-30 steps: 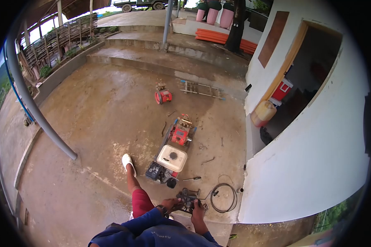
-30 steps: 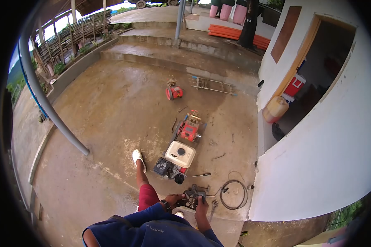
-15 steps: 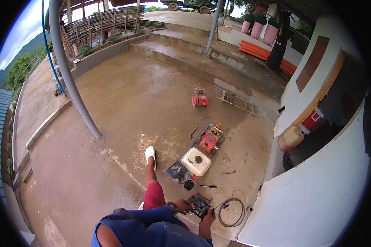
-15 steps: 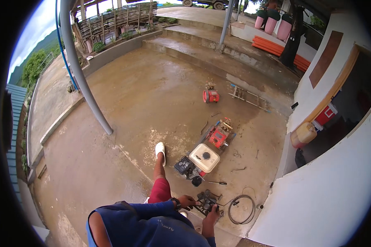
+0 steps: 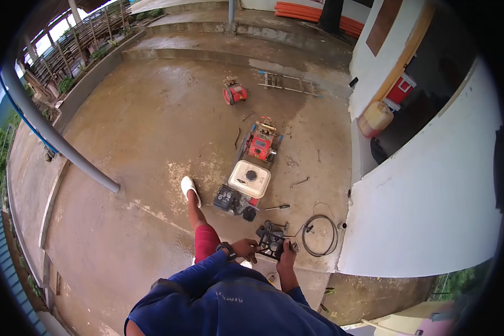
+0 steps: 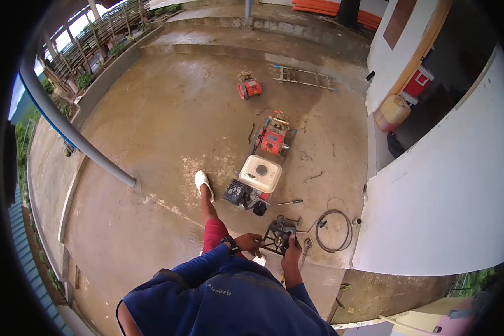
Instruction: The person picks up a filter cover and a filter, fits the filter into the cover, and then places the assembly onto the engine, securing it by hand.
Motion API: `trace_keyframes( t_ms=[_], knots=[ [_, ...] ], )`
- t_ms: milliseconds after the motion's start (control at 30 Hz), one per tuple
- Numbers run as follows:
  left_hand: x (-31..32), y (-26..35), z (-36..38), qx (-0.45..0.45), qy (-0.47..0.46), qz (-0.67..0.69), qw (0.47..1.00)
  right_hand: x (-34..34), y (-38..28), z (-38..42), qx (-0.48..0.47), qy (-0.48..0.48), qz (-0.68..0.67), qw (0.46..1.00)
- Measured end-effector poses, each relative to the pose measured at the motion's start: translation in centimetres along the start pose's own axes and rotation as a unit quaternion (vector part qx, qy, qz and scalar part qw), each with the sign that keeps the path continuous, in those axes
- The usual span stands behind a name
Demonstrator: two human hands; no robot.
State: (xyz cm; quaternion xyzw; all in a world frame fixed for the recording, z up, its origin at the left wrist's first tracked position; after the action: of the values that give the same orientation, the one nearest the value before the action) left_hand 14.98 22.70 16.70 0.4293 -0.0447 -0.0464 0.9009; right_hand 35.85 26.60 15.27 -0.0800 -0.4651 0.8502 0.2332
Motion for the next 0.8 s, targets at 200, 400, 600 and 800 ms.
trace_keyframes(
  t_ms=[200, 400, 600, 800],
  knots=[
    [-5.1, -1.2, -0.3, -0.033, 0.096, 0.084, 0.991, -1.5, -3.0, -1.9, 0.039, 0.1, -0.066, 0.992],
    [-8.8, -4.7, -0.3, -0.044, 0.136, 0.061, 0.988, -4.0, -2.6, -4.2, 0.042, -0.013, 0.028, 0.999],
    [-5.2, 7.7, 1.4, 0.324, 0.245, -0.192, 0.893, -2.1, -0.2, -2.1, 0.098, -0.073, 0.08, 0.989],
    [-8.4, 20.9, -3.5, 0.371, 0.418, -0.282, 0.78, 0.8, 1.8, -0.2, 0.031, -0.122, 0.108, 0.986]
  ],
)
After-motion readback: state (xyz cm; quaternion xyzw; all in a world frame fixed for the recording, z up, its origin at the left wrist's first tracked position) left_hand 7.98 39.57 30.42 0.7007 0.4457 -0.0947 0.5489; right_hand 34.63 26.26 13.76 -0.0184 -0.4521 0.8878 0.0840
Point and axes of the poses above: each hand's wrist, its own z-axis away from the middle knuckle, its own x-axis out of the palm, y = z × x, the point moved 5 cm from there along -z, towards the middle knuckle, and after that the axes turned 15 degrees about y, right-handed, at the moved point
